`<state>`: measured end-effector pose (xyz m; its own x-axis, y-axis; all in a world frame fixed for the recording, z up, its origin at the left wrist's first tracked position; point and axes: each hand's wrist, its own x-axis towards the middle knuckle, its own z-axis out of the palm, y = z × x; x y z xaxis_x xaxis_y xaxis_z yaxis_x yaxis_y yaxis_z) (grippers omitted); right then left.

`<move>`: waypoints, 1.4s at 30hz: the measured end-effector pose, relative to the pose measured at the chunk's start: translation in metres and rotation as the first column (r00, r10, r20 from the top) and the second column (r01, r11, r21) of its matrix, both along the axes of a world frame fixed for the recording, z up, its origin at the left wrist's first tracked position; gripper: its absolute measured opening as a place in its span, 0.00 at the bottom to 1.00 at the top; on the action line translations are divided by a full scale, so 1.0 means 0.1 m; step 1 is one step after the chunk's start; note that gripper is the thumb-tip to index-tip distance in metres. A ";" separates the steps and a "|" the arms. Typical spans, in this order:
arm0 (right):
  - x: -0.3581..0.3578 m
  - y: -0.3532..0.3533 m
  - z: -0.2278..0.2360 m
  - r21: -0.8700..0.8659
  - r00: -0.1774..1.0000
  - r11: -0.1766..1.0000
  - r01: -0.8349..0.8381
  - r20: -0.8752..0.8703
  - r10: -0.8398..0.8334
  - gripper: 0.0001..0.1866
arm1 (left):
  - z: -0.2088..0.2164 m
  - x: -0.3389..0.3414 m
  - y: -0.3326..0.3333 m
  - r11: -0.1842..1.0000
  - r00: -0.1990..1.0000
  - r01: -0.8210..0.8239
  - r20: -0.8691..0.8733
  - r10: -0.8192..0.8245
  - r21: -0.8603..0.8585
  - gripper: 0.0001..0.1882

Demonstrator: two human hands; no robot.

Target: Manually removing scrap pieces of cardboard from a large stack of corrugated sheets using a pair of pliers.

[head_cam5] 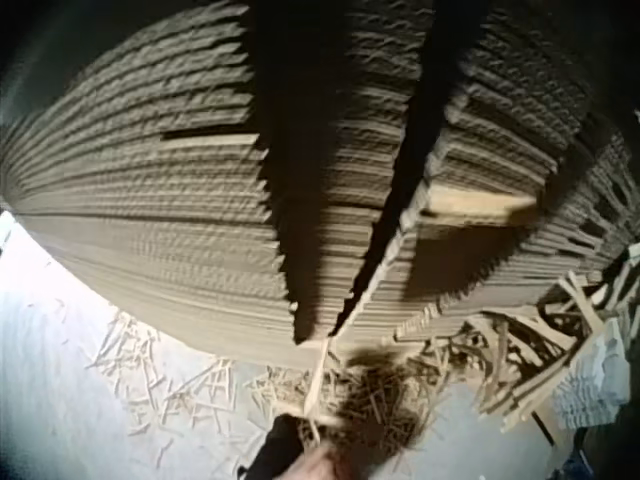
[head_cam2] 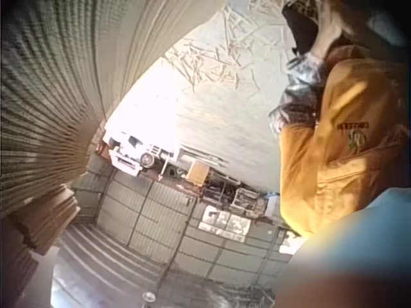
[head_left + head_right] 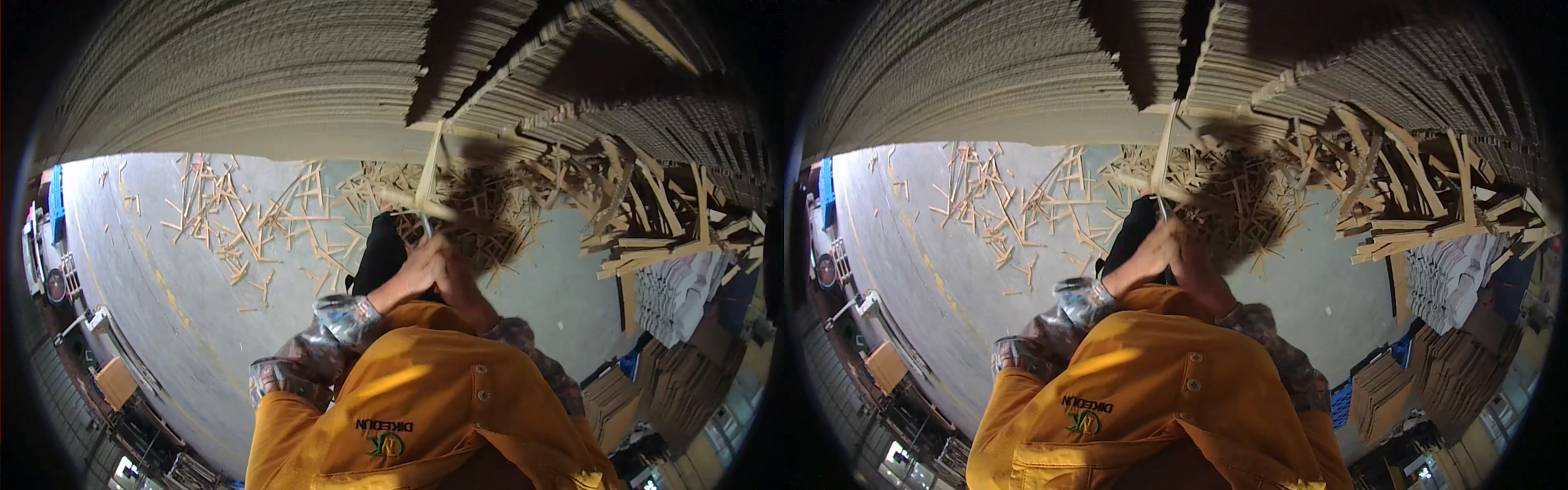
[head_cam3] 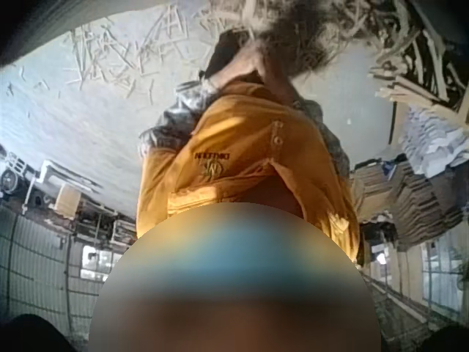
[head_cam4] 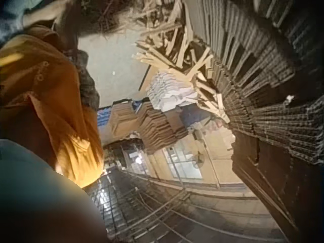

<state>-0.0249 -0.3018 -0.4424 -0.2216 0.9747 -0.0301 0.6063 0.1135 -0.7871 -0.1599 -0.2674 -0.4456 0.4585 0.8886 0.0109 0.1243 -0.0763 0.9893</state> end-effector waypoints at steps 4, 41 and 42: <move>0.17 -0.11 0.04 -0.752 0.917 0.649 -0.109 -0.328 -0.226 0.19 | 0.08 -0.11 -0.11 0.832 0.997 -0.056 0.008 0.072 -0.552 0.18; 0.24 1.35 -0.05 -0.168 0.987 0.973 0.158 0.041 -0.154 0.18 | 0.35 0.08 0.96 0.919 0.934 -0.180 0.233 0.272 -0.352 0.18; 0.29 1.40 -0.20 -0.161 0.986 0.973 0.165 0.047 -0.159 0.18 | 0.36 0.20 1.08 0.922 0.934 -0.172 0.241 0.265 -0.347 0.18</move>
<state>0.0037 -0.1623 -0.4622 -0.0573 0.9788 -0.1967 0.6322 -0.1169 -0.7659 -0.1398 -0.1597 -0.4092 0.2716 0.9439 -0.1880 -0.1819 0.2421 0.9530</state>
